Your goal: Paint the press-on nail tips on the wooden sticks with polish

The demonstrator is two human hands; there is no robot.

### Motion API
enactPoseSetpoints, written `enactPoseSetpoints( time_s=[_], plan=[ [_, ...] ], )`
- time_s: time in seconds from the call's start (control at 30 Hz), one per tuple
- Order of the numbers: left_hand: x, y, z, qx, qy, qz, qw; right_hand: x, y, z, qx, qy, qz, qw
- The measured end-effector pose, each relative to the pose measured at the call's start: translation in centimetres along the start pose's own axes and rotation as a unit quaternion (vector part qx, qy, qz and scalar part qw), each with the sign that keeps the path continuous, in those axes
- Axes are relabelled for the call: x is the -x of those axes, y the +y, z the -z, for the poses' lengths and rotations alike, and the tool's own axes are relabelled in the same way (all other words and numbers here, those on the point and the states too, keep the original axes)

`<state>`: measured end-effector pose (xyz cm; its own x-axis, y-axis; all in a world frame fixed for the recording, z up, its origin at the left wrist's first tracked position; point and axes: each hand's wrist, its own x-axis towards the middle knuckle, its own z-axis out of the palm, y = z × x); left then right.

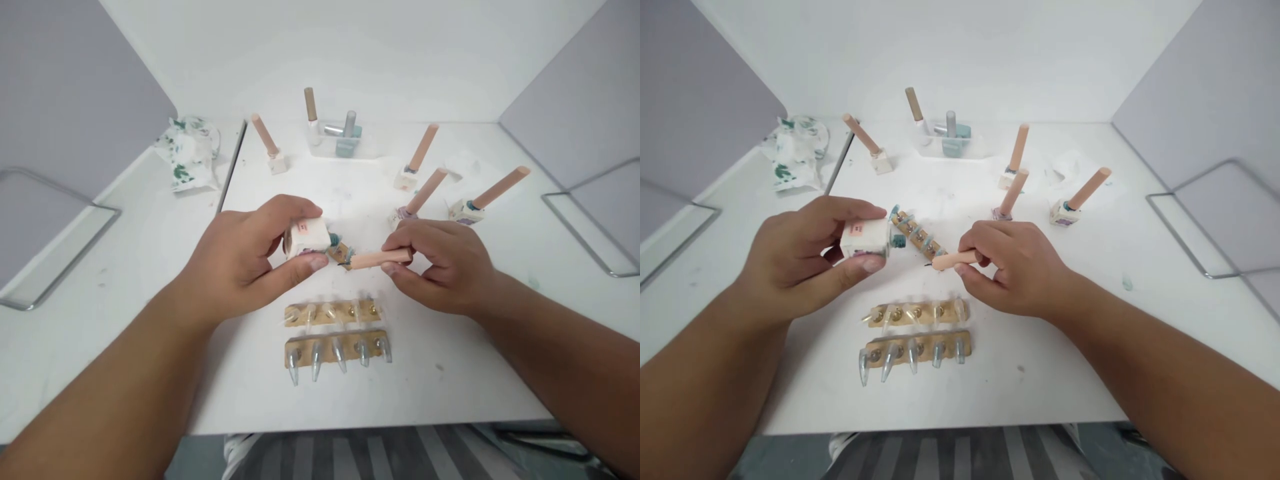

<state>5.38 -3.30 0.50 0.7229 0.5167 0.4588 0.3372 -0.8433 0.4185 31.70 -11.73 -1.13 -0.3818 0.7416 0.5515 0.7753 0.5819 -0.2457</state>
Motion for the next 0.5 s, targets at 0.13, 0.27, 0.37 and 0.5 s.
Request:
enactPoseSetpoints(
  time_s=[0.13,0.27,0.37,0.5],
  plan=[
    [0.09,-0.07,-0.04,0.021,-0.004,0.010,1.000,-0.04,-0.07,0.02,0.006,0.006,-0.004,1.000],
    [0.06,-0.10,0.02,0.023,-0.006,0.012,1.000,-0.03,0.01,0.08,0.009,0.003,0.001,1.000],
    [-0.01,-0.12,0.07,0.023,-0.008,0.015,1.000,0.01,0.11,0.24,0.005,-0.003,-0.003,1.000],
    [0.02,-0.22,0.01,0.022,-0.010,0.021,0.999,0.04,0.15,0.47,-0.003,-0.002,-0.019,1.000]
  ],
)
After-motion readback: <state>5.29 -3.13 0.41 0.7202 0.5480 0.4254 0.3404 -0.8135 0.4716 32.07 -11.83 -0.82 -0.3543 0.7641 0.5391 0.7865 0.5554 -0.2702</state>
